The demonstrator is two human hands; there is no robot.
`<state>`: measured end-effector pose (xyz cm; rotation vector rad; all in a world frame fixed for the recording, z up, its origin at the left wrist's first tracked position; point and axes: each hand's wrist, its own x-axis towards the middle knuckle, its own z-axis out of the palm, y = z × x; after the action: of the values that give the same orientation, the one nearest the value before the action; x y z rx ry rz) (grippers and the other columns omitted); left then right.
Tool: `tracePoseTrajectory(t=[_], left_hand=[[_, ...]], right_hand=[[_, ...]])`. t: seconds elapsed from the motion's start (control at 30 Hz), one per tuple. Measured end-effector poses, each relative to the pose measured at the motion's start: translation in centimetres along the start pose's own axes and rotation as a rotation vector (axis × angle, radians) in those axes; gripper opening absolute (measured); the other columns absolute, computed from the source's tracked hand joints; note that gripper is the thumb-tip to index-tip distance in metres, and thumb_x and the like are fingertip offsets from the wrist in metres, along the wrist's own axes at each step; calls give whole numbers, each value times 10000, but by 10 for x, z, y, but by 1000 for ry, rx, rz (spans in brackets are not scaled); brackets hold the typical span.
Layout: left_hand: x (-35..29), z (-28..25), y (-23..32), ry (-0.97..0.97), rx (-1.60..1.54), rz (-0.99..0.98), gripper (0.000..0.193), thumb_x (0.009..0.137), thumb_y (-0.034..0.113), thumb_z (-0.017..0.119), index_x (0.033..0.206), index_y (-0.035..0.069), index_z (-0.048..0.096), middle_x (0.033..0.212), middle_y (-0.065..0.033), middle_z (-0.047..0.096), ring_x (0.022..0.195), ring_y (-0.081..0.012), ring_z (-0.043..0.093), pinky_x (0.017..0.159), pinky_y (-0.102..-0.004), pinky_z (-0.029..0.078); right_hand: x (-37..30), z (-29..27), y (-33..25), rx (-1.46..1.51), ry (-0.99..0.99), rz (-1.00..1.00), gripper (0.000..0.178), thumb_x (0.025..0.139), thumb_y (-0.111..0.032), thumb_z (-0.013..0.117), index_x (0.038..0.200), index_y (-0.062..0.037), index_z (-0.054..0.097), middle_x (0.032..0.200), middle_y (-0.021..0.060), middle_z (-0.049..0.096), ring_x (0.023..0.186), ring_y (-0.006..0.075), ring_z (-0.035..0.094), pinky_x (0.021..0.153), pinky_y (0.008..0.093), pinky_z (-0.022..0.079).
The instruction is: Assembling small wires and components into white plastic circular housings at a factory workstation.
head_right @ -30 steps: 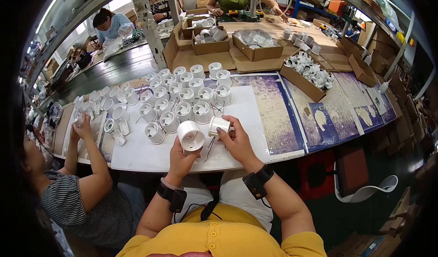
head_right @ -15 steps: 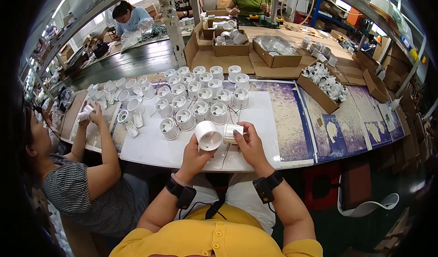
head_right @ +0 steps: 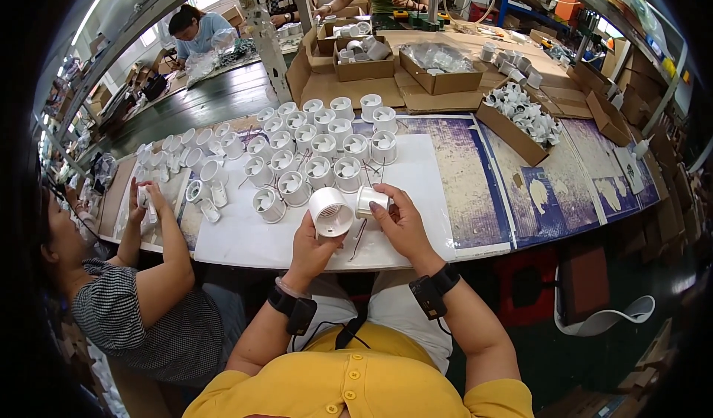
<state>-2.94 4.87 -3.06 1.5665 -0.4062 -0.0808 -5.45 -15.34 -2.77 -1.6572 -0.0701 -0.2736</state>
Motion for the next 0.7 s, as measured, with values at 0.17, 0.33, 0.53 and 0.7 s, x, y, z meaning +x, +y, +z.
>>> tracePoseTrajectory(t=[0.17,0.33,0.53,0.7], left_hand=[[0,1,6,1,-17,-27,487,751,73,739,1178,11,514,1055,-101,653,980,-187,626,836,-310,492],[3,-1,0,-5,-18,25,502,752,85,749,1188,13,510,1060,-103,653,975,-180,627,830,-307,497],[1,-1,0,6,11,73,506,759,105,754,1193,15,510,1067,-103,653,984,-180,626,840,-307,494],[0,2,-1,2,15,94,510,760,115,758,1195,18,511,1072,-102,653,991,-190,629,848,-309,492]], right_hand=[[1,-1,1,-48,-20,-59,445,905,-77,614,1319,-98,451,939,17,597,749,51,544,639,197,464],[2,2,-1,-23,-37,-92,495,881,-24,618,1332,-97,429,954,33,606,797,67,578,678,207,488],[-1,4,-11,-31,-74,0,530,866,13,610,1347,-81,406,970,42,605,844,81,595,695,216,503],[-5,4,-14,52,-47,41,531,849,-63,676,1322,-57,435,1015,67,626,823,98,613,726,236,505]])
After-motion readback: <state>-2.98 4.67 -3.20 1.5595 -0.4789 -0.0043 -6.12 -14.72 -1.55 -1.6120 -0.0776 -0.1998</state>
